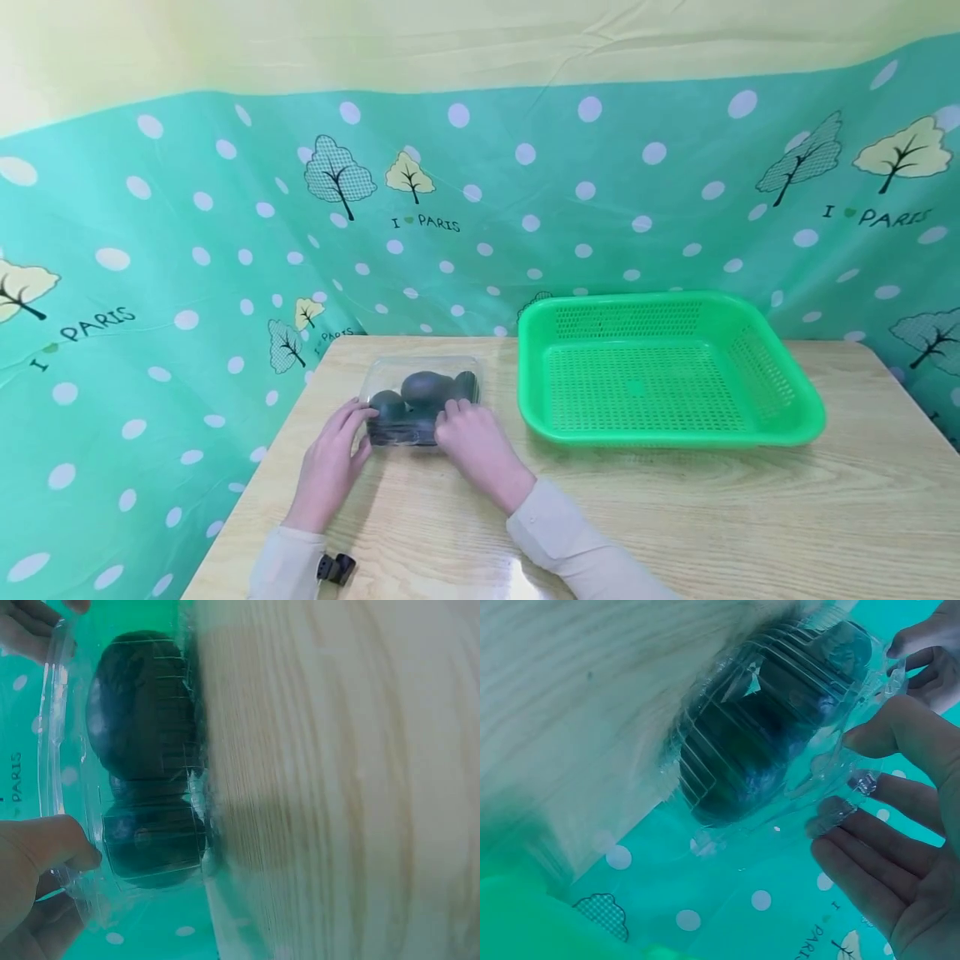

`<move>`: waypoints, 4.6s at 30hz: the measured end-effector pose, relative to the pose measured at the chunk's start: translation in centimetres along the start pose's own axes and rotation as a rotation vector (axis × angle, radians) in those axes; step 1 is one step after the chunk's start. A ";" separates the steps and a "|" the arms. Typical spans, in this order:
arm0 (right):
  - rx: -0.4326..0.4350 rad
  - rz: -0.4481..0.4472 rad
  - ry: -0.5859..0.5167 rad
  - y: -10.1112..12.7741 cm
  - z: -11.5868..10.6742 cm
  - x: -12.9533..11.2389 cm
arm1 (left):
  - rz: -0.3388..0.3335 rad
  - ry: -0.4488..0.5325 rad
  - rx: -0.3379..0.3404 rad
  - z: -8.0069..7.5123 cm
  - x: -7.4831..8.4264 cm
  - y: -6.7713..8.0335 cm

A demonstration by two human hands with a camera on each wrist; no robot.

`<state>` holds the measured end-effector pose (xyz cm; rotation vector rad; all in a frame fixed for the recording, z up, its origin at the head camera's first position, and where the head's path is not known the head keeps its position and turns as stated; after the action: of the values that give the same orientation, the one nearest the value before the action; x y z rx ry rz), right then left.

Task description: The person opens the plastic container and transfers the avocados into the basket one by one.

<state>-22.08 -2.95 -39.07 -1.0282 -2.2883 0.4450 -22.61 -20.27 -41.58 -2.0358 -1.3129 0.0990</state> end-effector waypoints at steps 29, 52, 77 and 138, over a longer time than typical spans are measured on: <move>-0.065 0.022 0.063 -0.7 0.0 -0.2 | -0.084 0.064 -0.033 0.9 -0.2 0.5; -0.073 0.083 -0.044 -0.5 -0.9 1.3 | -0.054 0.099 -0.003 0.7 0.1 0.7; 0.036 0.158 -0.243 -0.5 -2.8 3.0 | -0.164 0.158 0.135 -2.6 -0.1 -1.3; 0.014 0.369 -0.534 -0.7 -1.4 8.6 | -0.303 0.413 0.233 -3.8 -3.0 -5.0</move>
<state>-26.16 3.21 -34.43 -1.4712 -2.5356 0.9855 -26.34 -23.51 -36.64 -1.5396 -1.2589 -0.2803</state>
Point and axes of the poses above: each hand's wrist, its own y-axis away from the middle knuckle, its own z-axis out of the palm, x = y × z, the point moved 8 cm from there along -y, towards the middle knuckle, and after that the axes turned 8 degrees about y, right-handed, at the moved point
